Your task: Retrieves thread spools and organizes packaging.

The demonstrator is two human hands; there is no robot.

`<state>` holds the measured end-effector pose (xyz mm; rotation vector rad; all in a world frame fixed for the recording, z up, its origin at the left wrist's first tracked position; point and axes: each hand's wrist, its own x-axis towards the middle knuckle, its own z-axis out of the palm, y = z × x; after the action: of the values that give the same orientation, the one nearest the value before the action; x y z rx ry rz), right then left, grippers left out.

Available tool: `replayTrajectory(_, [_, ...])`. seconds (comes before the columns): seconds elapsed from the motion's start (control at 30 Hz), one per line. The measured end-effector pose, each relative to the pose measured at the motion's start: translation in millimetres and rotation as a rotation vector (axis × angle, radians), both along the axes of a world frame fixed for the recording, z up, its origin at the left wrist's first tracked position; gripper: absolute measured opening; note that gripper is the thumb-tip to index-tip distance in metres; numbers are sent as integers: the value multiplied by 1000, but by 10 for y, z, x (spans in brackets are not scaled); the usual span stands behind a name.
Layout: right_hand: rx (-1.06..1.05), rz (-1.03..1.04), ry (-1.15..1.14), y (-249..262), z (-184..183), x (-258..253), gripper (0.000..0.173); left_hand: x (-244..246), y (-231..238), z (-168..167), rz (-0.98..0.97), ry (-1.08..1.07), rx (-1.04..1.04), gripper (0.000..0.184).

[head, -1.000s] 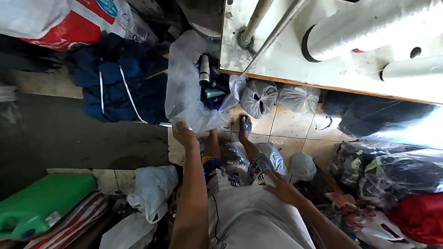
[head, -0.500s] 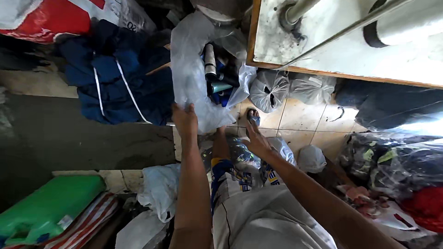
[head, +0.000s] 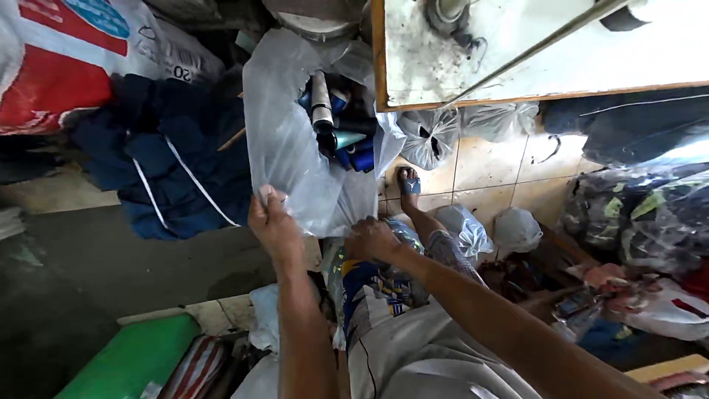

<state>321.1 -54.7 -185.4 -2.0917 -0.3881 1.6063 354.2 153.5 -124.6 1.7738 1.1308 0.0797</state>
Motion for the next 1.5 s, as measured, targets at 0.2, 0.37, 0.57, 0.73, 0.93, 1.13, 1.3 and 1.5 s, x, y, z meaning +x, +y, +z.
replayTrajectory(0.2, [64, 59, -70, -317, 397, 105, 31, 105, -205, 214, 14, -56, 27, 26])
replayTrajectory(0.37, [80, 0, -72, -591, 448, 65, 32, 73, -317, 318, -94, 6, 90, 27])
replayTrajectory(0.57, [109, -49, -71, -739, 568, 156, 32, 100, -360, 435, -137, 42, 209, 27])
replayTrajectory(0.73, [146, -151, -94, -908, 456, 99, 30, 220, -520, 435, -187, 50, 283, 28])
replayTrajectory(0.93, [144, -305, 33, -1003, 413, 51, 32, 384, -683, 500, -268, 117, 392, 31])
replayTrajectory(1.13, [175, -312, 72, -1087, 323, -80, 34, 460, -908, 730, -419, 131, 609, 52])
replayTrajectory(1.3, [231, -276, 70, -1056, 346, -77, 32, 628, -985, 668, -700, 191, 760, 45])
replayTrajectory(1.5, [156, -277, 61, -871, 340, -67, 34, 1033, -568, 168, -663, 443, 486, 78])
